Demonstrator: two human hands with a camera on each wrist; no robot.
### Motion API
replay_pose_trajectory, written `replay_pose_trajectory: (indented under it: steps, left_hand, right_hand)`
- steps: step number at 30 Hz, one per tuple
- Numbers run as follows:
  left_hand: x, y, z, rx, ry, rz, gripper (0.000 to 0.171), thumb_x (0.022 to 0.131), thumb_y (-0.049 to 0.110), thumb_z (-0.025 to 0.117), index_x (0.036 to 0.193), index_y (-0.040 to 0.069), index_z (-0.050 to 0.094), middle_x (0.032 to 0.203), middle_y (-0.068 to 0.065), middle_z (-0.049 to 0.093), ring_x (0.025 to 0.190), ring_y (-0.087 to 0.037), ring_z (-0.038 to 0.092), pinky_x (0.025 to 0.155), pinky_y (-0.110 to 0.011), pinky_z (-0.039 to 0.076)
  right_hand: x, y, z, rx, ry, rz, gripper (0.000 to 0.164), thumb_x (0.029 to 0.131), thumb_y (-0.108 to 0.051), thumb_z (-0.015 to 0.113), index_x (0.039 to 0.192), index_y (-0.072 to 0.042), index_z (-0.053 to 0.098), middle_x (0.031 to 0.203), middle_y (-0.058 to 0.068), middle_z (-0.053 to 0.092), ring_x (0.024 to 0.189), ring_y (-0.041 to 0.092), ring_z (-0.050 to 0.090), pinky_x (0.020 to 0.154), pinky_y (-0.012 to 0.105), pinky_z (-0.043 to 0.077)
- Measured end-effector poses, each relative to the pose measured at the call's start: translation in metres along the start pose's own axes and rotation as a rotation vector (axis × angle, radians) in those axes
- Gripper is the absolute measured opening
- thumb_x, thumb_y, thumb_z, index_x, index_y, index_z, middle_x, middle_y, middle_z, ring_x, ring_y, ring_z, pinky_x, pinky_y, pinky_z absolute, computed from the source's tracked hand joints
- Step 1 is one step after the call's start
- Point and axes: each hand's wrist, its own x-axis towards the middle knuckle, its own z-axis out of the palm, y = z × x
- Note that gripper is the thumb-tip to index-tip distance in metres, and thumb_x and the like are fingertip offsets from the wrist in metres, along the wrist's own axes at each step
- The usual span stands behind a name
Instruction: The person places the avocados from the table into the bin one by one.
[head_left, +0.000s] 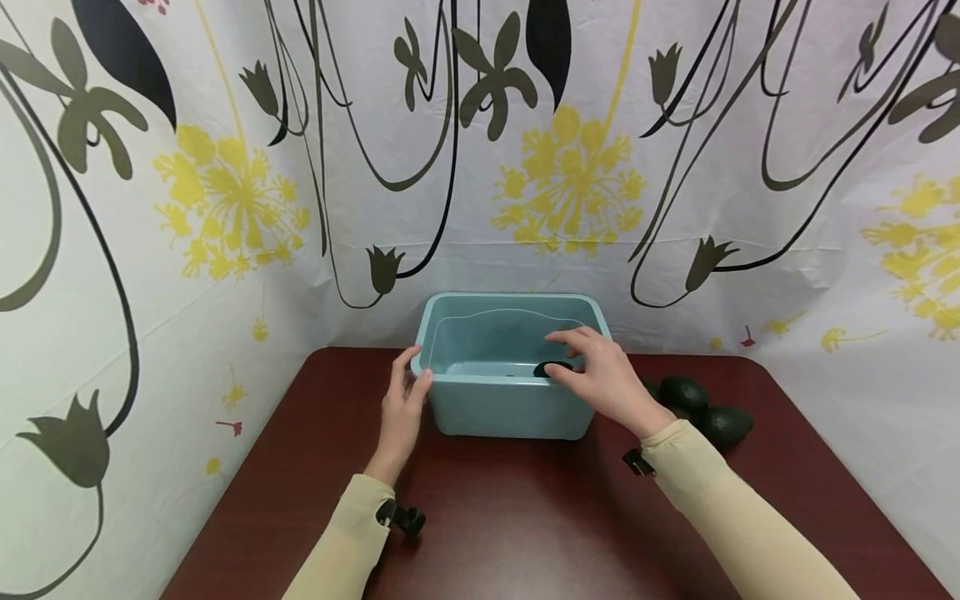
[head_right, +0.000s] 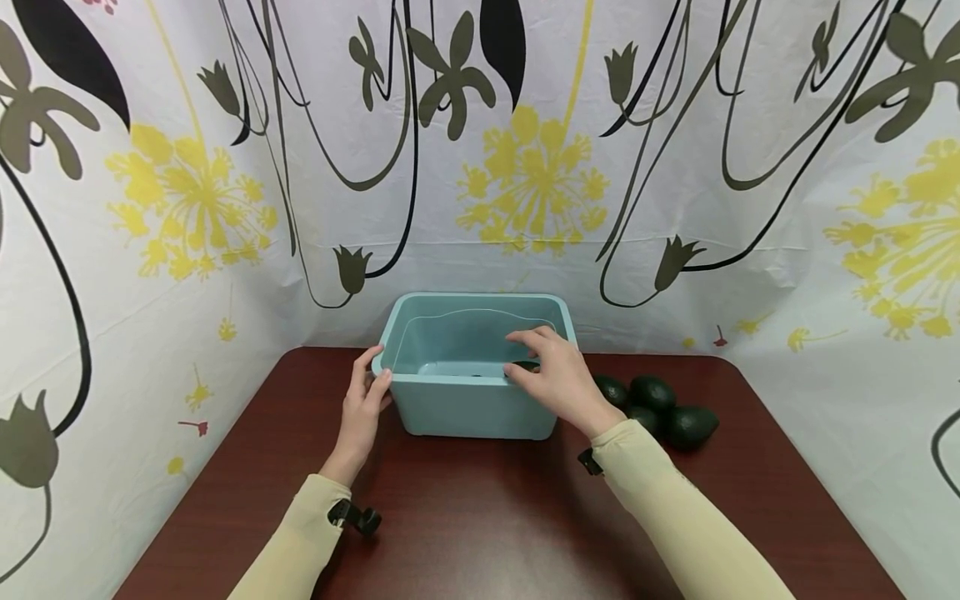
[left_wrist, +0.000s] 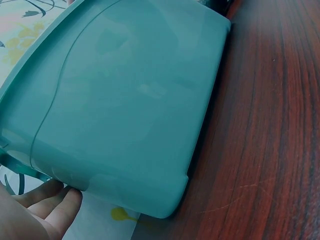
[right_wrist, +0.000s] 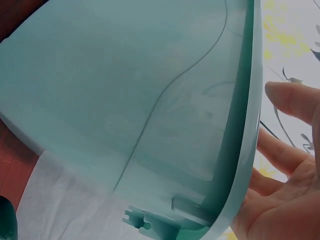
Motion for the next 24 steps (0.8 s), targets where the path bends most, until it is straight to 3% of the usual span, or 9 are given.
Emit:
replay_pose_trajectory:
  steps: [8, 15, 20, 24]
  left_hand:
    - [0.001, 0.0, 0.002, -0.012, -0.01, -0.005, 0.051, 0.101, 0.047, 0.057, 0.149, 0.042, 0.039, 0.155, -0.003, 0.04, 0.132, -0.026, 0.05, 0.099, -0.056, 0.046]
    - [-0.001, 0.001, 0.003, 0.018, 0.019, -0.017, 0.049, 0.099, 0.054, 0.057, 0.145, 0.047, 0.041, 0.15, -0.001, 0.044, 0.125, -0.024, 0.054, 0.096, -0.055, 0.049]
    - [0.0, 0.001, 0.003, 0.025, 0.018, -0.005, 0.051, 0.099, 0.055, 0.056, 0.146, 0.044, 0.041, 0.151, -0.006, 0.044, 0.126, -0.025, 0.053, 0.095, -0.056, 0.049]
    - [-0.001, 0.001, 0.002, 0.022, 0.019, -0.008, 0.051, 0.099, 0.056, 0.056, 0.146, 0.045, 0.041, 0.152, -0.001, 0.043, 0.127, -0.023, 0.052, 0.096, -0.056, 0.048]
  right_hand:
    - [-0.006, -0.001, -0.006, 0.006, 0.013, -0.019, 0.04, 0.094, -0.037, 0.073, 0.131, -0.028, 0.064, 0.125, -0.007, 0.058, 0.101, 0.015, 0.062, 0.077, 0.039, 0.057]
    - [-0.013, -0.003, -0.009, 0.005, 0.022, -0.022, 0.041, 0.094, -0.038, 0.072, 0.133, -0.029, 0.063, 0.125, -0.009, 0.057, 0.103, 0.015, 0.062, 0.081, 0.039, 0.055]
    - [-0.017, -0.003, -0.012, -0.019, 0.041, -0.033, 0.041, 0.094, -0.037, 0.073, 0.132, -0.029, 0.063, 0.126, -0.009, 0.057, 0.103, 0.013, 0.063, 0.082, 0.039, 0.055]
    - [-0.019, -0.005, -0.016, -0.04, 0.047, -0.043, 0.042, 0.094, -0.039, 0.072, 0.133, -0.031, 0.061, 0.126, -0.01, 0.057, 0.102, 0.012, 0.063, 0.081, 0.039, 0.056]
